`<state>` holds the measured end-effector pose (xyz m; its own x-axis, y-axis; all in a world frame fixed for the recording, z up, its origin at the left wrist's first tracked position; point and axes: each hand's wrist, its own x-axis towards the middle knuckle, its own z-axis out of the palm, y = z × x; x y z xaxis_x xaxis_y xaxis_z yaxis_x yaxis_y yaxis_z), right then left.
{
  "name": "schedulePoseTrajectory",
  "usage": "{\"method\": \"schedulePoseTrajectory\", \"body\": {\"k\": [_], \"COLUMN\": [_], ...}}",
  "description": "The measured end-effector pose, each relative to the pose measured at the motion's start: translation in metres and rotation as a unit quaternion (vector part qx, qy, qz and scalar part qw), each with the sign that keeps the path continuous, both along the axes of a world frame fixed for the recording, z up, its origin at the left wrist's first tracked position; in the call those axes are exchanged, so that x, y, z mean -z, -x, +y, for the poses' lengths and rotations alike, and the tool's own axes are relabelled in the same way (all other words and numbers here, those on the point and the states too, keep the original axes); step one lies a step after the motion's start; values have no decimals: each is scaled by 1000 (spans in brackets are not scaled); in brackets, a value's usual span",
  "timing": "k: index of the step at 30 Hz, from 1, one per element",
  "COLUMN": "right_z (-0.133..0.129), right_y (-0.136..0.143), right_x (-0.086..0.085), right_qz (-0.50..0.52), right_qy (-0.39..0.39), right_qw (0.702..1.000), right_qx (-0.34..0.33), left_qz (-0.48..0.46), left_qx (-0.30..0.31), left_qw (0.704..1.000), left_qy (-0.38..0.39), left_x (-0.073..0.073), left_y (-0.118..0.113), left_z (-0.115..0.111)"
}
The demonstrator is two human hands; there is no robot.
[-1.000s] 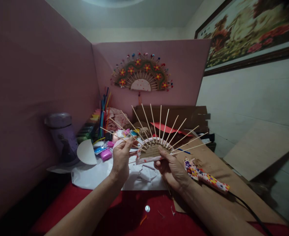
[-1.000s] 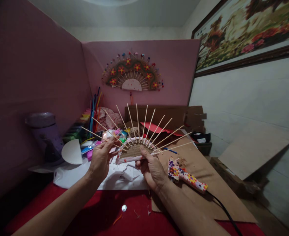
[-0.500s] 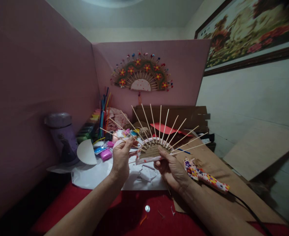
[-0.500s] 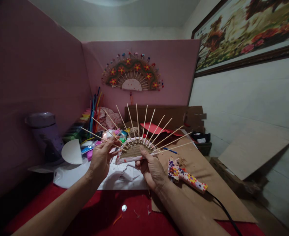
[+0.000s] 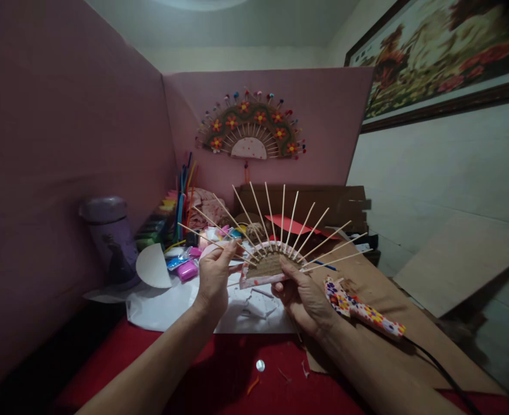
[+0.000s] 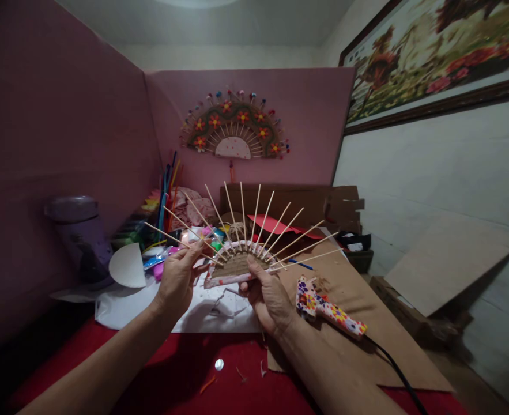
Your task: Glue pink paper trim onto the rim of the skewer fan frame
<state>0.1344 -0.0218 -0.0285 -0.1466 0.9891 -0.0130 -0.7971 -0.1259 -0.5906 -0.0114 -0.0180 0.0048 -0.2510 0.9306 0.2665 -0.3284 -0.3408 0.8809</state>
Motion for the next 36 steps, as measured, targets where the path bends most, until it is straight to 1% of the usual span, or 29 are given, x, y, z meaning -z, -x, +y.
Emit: {"method": "schedulePoseTrajectory", "body": {"k": [9,15,22,36], "right_z": [-2,0,-1,-1], "right_y": [0,-1,0,1], "right_x": [-2,0,-1,-1], "right_qz": [1,7,1,-1], "right_qy": [0,0,3,-14], "right_qw": [1000,1000,1000,1000], "right_qx": [8,0,1,-6], "left_qz": [5,12,16,4], "left_qx": [5,7,9,5], "left_qw": [1000,1000,1000,1000], "left_qy": [3,-3,-3,-14], "left_x": [0,1,1,-2], "left_y": [0,0,0,-1], "left_z": [-1,0,-1,-3]}}
